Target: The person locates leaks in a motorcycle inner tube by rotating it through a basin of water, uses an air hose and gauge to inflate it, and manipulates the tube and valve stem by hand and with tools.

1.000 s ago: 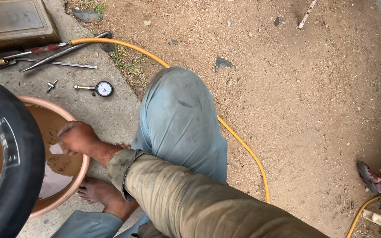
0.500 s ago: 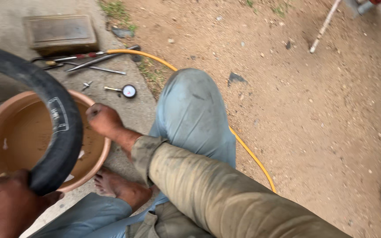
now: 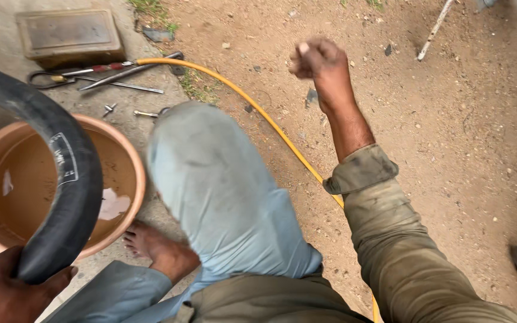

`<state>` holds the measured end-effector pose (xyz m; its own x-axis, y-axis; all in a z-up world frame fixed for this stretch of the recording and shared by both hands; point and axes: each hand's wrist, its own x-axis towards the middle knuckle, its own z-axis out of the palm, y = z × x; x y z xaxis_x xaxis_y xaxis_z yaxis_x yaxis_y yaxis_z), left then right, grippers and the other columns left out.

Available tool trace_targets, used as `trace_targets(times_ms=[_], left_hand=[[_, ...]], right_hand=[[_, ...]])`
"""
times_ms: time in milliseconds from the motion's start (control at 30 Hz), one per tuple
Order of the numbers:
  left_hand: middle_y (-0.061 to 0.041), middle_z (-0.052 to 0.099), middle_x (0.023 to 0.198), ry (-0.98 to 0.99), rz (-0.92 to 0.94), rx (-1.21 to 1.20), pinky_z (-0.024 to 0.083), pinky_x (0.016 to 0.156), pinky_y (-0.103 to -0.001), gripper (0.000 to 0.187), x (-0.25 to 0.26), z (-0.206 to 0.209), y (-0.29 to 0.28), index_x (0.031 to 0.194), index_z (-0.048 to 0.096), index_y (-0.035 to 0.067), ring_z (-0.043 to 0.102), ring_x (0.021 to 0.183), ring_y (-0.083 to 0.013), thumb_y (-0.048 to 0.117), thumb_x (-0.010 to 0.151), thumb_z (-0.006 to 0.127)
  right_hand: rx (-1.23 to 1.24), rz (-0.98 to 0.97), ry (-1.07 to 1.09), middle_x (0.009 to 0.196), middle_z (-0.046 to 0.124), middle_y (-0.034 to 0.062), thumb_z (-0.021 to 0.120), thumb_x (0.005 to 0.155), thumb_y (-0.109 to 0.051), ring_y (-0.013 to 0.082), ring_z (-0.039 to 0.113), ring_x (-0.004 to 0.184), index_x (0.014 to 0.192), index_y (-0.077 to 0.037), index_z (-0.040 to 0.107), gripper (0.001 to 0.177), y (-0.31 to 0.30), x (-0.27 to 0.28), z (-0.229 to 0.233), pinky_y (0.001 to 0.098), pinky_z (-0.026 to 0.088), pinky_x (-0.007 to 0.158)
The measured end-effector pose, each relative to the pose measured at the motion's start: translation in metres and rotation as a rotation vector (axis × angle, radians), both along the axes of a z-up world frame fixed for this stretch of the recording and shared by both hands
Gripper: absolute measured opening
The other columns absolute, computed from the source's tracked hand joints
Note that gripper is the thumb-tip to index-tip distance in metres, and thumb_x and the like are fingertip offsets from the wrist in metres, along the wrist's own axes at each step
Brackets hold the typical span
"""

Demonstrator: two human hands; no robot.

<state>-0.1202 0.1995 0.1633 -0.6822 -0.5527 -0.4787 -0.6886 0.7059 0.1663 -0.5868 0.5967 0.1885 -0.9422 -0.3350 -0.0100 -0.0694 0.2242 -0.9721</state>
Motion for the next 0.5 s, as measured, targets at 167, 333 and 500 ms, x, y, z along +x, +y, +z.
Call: trace_targets(times_ms=[167,333,500], left_hand=[[-0.012,0.078,0.09,-0.053,0.111,0.036,0.064,0.083,-0.041,0.067,0.008,-0.045,0.0,0.122,0.072,0.013,0.078,0.081,-0.0252,0.057,0.073,0.083],[-0.014,0.078,0.092,-0.126,0.113,0.058,0.064,0.083,-0.042,0.068,-0.038,-0.064,0.003,0.123,0.072,0.011,0.078,0.081,-0.0265,0.056,0.073,0.083],[-0.015,0.077,0.094,-0.153,0.113,0.07,0.063,0.084,-0.042,0.069,-0.079,-0.082,-0.003,0.124,0.071,0.009,0.078,0.082,-0.0277,0.055,0.074,0.083]], right_hand=[[0.29,-0.261,-0.452,0.093,0.072,0.0124,0.059,0.098,-0.016,0.0193,0.071,0.071,0.118,-0.002,0.062,0.024,0.147,-0.013,-0.21,0.0344,0.059,0.062],[0.23,-0.711,-0.726,0.089,0.073,0.0156,0.063,0.088,-0.001,0.0225,0.07,0.066,0.114,0.0,0.065,0.026,0.216,0.033,-0.344,0.0333,0.055,0.053],[0.604,-0.723,-0.579,0.091,0.074,0.0155,0.065,0.089,-0.005,0.0234,0.069,0.069,0.111,-0.008,0.073,0.024,0.222,0.057,-0.381,0.0386,0.054,0.062]])
